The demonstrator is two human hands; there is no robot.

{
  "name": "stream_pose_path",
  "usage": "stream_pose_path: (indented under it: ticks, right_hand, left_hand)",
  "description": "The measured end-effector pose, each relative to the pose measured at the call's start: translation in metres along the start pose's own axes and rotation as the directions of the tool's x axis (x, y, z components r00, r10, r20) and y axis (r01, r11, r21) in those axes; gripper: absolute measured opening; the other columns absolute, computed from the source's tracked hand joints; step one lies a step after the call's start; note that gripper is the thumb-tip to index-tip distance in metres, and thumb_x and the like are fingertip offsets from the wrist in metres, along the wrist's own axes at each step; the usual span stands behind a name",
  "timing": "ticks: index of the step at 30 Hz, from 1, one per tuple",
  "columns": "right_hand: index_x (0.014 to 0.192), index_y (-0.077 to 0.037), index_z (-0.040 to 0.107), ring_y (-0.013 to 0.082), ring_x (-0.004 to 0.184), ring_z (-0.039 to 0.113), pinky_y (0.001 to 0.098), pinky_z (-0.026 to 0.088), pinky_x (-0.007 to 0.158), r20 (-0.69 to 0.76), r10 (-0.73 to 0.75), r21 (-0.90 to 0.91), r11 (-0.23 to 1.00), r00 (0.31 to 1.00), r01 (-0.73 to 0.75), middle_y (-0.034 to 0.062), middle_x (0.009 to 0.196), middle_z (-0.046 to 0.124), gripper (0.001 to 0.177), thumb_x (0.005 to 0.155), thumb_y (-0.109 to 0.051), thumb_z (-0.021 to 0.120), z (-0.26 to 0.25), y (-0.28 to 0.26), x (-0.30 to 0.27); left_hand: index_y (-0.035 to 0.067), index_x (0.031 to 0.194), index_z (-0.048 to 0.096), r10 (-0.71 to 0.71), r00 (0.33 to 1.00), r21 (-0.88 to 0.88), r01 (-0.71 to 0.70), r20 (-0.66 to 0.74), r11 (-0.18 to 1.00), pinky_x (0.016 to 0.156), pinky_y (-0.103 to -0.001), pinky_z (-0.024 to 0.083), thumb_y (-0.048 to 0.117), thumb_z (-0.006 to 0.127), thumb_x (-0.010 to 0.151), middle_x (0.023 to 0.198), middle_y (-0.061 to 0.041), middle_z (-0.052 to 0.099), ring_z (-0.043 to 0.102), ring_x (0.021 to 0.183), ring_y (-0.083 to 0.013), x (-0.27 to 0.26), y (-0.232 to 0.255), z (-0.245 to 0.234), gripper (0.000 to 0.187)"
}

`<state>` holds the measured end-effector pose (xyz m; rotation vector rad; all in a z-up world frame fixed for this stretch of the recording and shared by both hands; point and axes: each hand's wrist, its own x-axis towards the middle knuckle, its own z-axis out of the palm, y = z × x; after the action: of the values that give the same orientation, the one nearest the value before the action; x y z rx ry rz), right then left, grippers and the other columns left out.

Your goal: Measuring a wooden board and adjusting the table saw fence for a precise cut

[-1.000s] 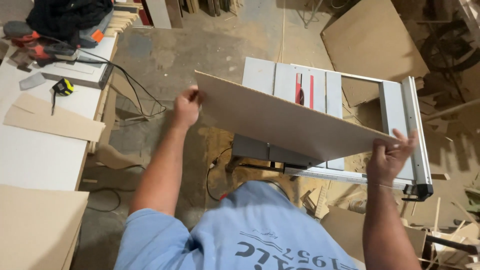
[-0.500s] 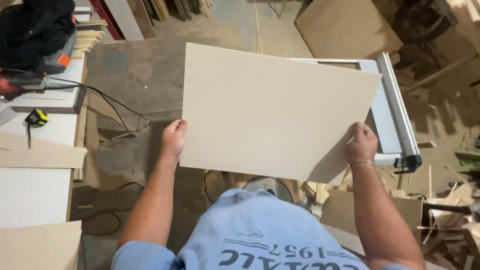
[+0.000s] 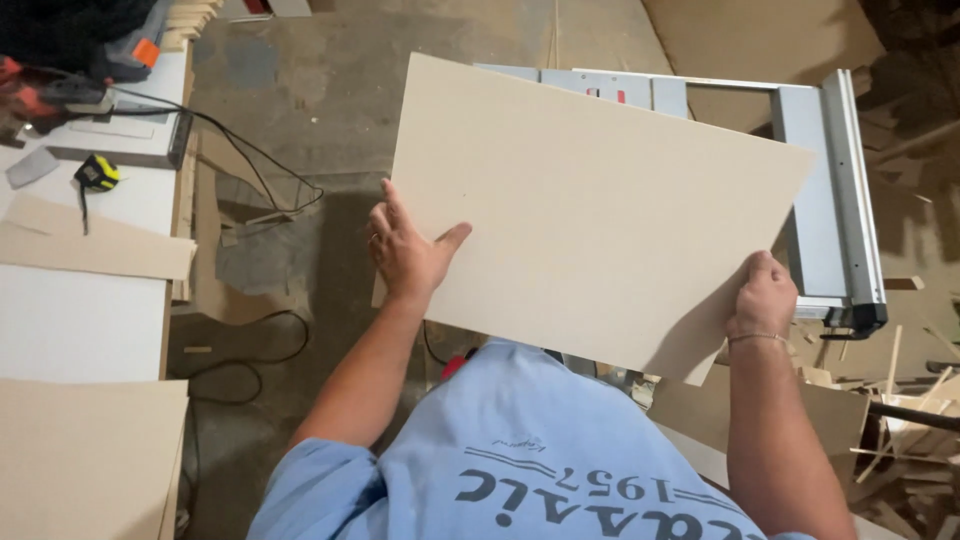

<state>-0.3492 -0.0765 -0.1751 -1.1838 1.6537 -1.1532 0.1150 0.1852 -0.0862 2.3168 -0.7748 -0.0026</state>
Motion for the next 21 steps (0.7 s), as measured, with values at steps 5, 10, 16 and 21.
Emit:
stream_pose_path:
  ticks: [5, 10, 16, 21]
  right_hand:
    - [0.074, -0.021, 0.037, 0.0106, 0.074, 0.034, 0.0314, 0.031, 0.067, 0.009, -0.092, -0.215, 0.972, 0.996, 0.092, -0.0073, 0.076, 0.035, 0.042, 0.111, -0.036, 0.05, 0.011, -0.087, -0.1]
    - [0.072, -0.019, 0.034, 0.0075, 0.069, 0.027, 0.0295, 0.024, 0.061, -0.019, -0.254, -0.134, 0.959, 0.967, 0.25, -0.0085, 0.072, 0.029, 0.043, 0.111, -0.024, 0.05, 0.007, -0.047, -0.091]
    - [0.083, -0.015, 0.055, 0.0069, 0.062, 0.051, 0.0204, 0.044, 0.06, -0.03, -0.218, 0.094, 0.971, 0.975, 0.22, -0.0022, 0.07, 0.052, 0.033, 0.116, -0.016, 0.056, -0.007, -0.01, -0.064]
    - [0.087, -0.013, 0.056, 0.0082, 0.061, 0.053, 0.0212, 0.046, 0.059, -0.031, -0.24, 0.123, 0.962, 0.97, 0.242, -0.0004, 0.072, 0.056, 0.031, 0.117, -0.016, 0.055, -0.009, 0.006, -0.047]
  left_hand:
    - [0.012, 0.164, 0.014, -0.224, 0.974, -0.035, 0.224, 0.013, 0.974, 0.111, -0.055, 0.033, 0.072, 0.085, 0.066, 0.139, -0.02, 0.048, 0.045, 0.13, -0.0409, 0.017, -0.01, 0.034, 0.135]
    - [0.007, 0.161, 0.02, -0.291, 0.957, -0.078, 0.291, 0.013, 0.954, 0.108, -0.053, 0.036, 0.064, 0.08, 0.067, 0.14, -0.022, 0.054, 0.045, 0.131, -0.0394, 0.024, -0.023, 0.051, 0.125]
    - [0.009, 0.163, 0.022, -0.302, 0.95, -0.209, 0.311, 0.075, 0.927, 0.112, -0.059, 0.032, 0.059, 0.087, 0.069, 0.14, -0.027, 0.044, 0.045, 0.134, -0.0512, 0.024, -0.021, 0.05, 0.126]
    - [0.01, 0.163, 0.02, -0.274, 0.96, -0.198, 0.278, 0.052, 0.94, 0.112, -0.059, 0.033, 0.054, 0.089, 0.07, 0.138, -0.028, 0.046, 0.044, 0.135, -0.0511, 0.025, -0.009, 0.041, 0.124]
